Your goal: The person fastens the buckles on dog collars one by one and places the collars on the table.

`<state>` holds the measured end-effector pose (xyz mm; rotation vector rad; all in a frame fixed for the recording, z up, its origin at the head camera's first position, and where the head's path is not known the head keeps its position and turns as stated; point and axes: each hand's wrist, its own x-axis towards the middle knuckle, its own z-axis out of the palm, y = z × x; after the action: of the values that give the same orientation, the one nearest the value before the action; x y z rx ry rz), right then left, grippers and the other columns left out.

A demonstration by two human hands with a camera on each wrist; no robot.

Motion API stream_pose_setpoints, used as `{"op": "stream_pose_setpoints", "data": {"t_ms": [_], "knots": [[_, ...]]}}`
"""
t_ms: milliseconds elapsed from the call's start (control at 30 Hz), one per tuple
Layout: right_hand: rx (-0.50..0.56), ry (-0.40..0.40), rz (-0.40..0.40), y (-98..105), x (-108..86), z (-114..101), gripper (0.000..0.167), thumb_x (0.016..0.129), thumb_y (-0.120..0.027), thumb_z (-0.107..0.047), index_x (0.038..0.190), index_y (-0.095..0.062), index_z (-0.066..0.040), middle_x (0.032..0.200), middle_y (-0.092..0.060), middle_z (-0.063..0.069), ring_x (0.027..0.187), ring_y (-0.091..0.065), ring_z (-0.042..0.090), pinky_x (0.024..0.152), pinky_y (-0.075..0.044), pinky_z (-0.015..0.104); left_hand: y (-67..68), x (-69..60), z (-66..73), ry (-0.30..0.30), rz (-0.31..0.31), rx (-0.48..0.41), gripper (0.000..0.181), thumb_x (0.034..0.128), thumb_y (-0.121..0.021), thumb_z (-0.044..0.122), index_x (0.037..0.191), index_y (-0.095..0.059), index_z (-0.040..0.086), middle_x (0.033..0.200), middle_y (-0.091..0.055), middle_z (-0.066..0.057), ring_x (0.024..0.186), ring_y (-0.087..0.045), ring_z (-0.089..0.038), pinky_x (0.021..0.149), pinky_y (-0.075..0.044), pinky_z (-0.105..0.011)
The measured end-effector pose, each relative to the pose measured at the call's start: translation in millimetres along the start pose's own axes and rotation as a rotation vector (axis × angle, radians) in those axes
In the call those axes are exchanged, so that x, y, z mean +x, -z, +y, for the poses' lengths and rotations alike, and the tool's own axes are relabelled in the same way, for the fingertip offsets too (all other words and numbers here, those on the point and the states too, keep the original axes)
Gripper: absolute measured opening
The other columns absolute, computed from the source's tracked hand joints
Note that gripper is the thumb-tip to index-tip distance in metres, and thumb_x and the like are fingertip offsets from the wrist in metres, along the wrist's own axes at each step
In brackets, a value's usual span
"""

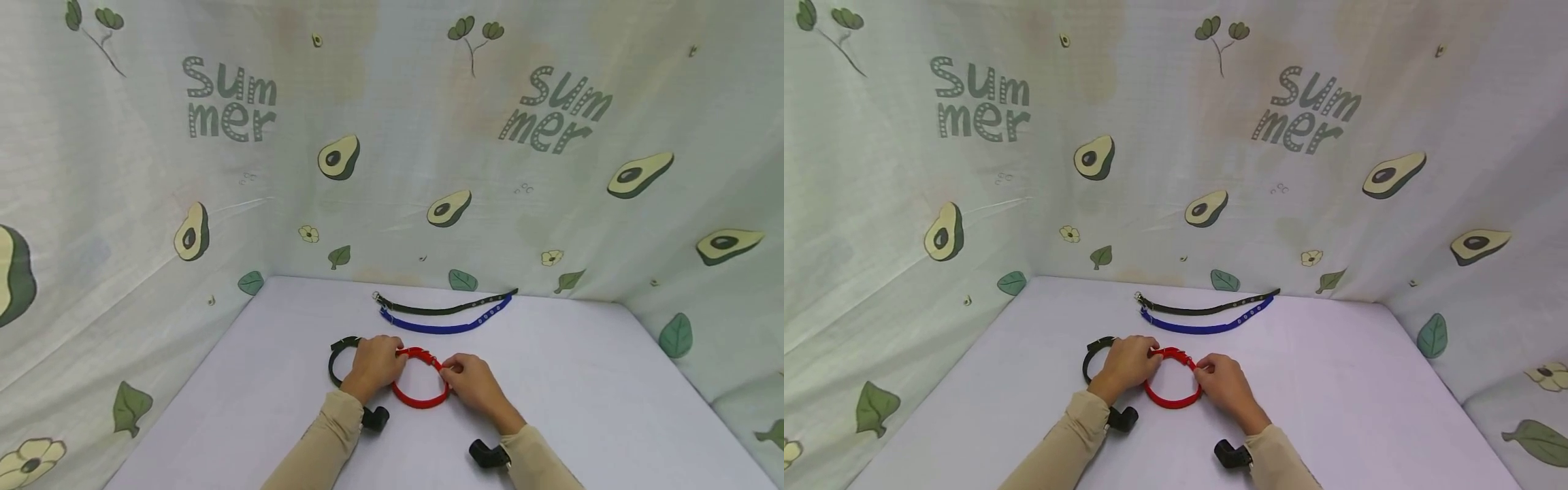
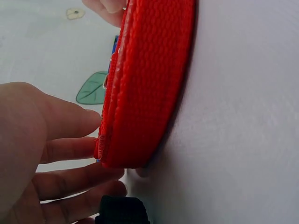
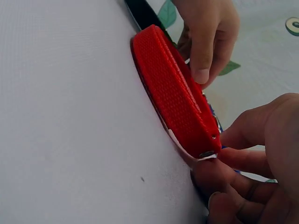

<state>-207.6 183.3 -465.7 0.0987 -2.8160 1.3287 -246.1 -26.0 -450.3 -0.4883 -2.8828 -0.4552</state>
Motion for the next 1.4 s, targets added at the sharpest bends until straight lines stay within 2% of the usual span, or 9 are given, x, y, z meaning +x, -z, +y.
{"op": "stream_pose_setpoints", "data": {"t_ms": [267, 467, 633, 867, 1000, 1167, 1267, 1333, 1400], "knots": [[-0.001, -0.049, 0.010, 19.1, 11.2, 10.6, 0.016, 0.097, -0.062, -0.016, 0.102, -0.072, -0.004, 0.077, -0.063, 0.002, 0.064, -0.058, 0.016, 0.062, -0.048, 0.031, 3.4, 1.8, 2.6, 0.019, -0.014, -0.004, 0.024, 0.0935, -0.069, 0.034, 0.106, -0.076, 0.015, 0.080, -0.067, 0.005, 0.077, -0.060, -0.015, 0.076, -0.048, -0.039], [-0.007, -0.081, 0.027, 41.7, 30.9, 25.4, 0.021, 0.098, -0.060, -0.018, 0.101, -0.070, -0.001, 0.075, -0.062, 0.004, 0.065, -0.058, 0.018, 0.062, -0.045, 0.031, 9.0, 4.3, 3.0, 0.038, -0.041, -0.038, 0.024, 0.0936, -0.069, 0.033, 0.107, -0.076, 0.014, 0.078, -0.065, 0.005, 0.074, -0.056, -0.014, 0.071, -0.047, -0.035], [0.005, -0.135, 0.034, 63.4, 51.7, 40.3, 0.024, 0.098, -0.056, -0.020, 0.101, -0.068, 0.001, 0.076, -0.063, 0.004, 0.066, -0.058, 0.017, 0.060, -0.046, 0.030, 14.6, 14.0, 1.9, 0.042, -0.085, -0.041, 0.026, 0.0938, -0.069, 0.034, 0.107, -0.076, 0.013, 0.077, -0.063, 0.005, 0.071, -0.053, -0.015, 0.069, -0.047, -0.034], [-0.018, -0.173, 0.051, 83.4, 80.0, 61.0, 0.027, 0.097, -0.052, -0.021, 0.097, -0.066, 0.001, 0.072, -0.062, 0.004, 0.066, -0.055, 0.018, 0.059, -0.044, 0.030, 18.0, 27.2, 1.9, 0.050, -0.099, 0.021, 0.030, 0.0943, -0.069, 0.038, 0.112, -0.076, 0.015, 0.101, -0.073, 0.000, 0.088, -0.065, -0.019, 0.079, -0.052, -0.039], [-0.036, -0.171, 0.070, 87.4, 91.1, 65.7, 0.024, 0.095, -0.052, -0.020, 0.095, -0.065, 0.000, 0.068, -0.062, 0.003, 0.063, -0.054, 0.018, 0.058, -0.042, 0.030, 17.4, 34.4, 1.1, 0.037, -0.096, 0.008, 0.028, 0.0949, -0.069, 0.037, 0.111, -0.076, 0.015, 0.099, -0.073, 0.001, 0.085, -0.066, -0.018, 0.074, -0.053, -0.036], [-0.017, -0.177, 0.070, 81.6, 101.8, 67.7, 0.030, 0.098, -0.057, -0.022, 0.111, -0.062, 0.004, 0.073, -0.064, 0.003, 0.065, -0.056, 0.017, 0.059, -0.043, 0.029, 15.2, 43.0, -5.2, 0.042, -0.069, 0.000, 0.019, 0.0949, -0.069, 0.032, 0.102, -0.075, 0.015, 0.078, -0.065, 0.007, 0.069, -0.056, -0.013, 0.063, -0.049, -0.032], [-0.022, -0.157, 0.094, 78.9, 106.5, 70.9, 0.034, 0.098, -0.059, -0.023, 0.121, -0.062, 0.002, 0.078, -0.066, 0.006, 0.068, -0.058, 0.017, 0.062, -0.045, 0.031, 12.8, 49.1, -7.8, 0.040, -0.066, -0.012, 0.016, 0.0950, -0.068, 0.029, 0.100, -0.075, 0.015, 0.074, -0.061, 0.008, 0.066, -0.053, -0.012, 0.062, -0.048, -0.031], [-0.065, -0.128, 0.106, 78.2, 108.6, 73.4, 0.037, 0.099, -0.058, -0.024, 0.128, -0.061, -0.001, 0.084, -0.069, 0.009, 0.074, -0.062, 0.021, 0.069, -0.048, 0.036, 11.2, 53.3, -8.3, 0.044, -0.074, -0.019, 0.016, 0.0951, -0.068, 0.028, 0.101, -0.075, 0.015, 0.077, -0.062, 0.007, 0.067, -0.053, -0.012, 0.063, -0.048, -0.031], [-0.132, -0.096, 0.109, 78.4, 110.0, 75.2, 0.040, 0.100, -0.057, -0.026, 0.133, -0.061, -0.005, 0.100, -0.071, 0.016, 0.090, -0.065, 0.029, 0.082, -0.050, 0.045, 9.9, 56.9, -8.1, 0.048, -0.081, -0.034, 0.016, 0.0946, -0.068, 0.026, 0.101, -0.075, 0.013, 0.080, -0.064, 0.005, 0.068, -0.055, -0.013, 0.064, -0.049, -0.033]]}}
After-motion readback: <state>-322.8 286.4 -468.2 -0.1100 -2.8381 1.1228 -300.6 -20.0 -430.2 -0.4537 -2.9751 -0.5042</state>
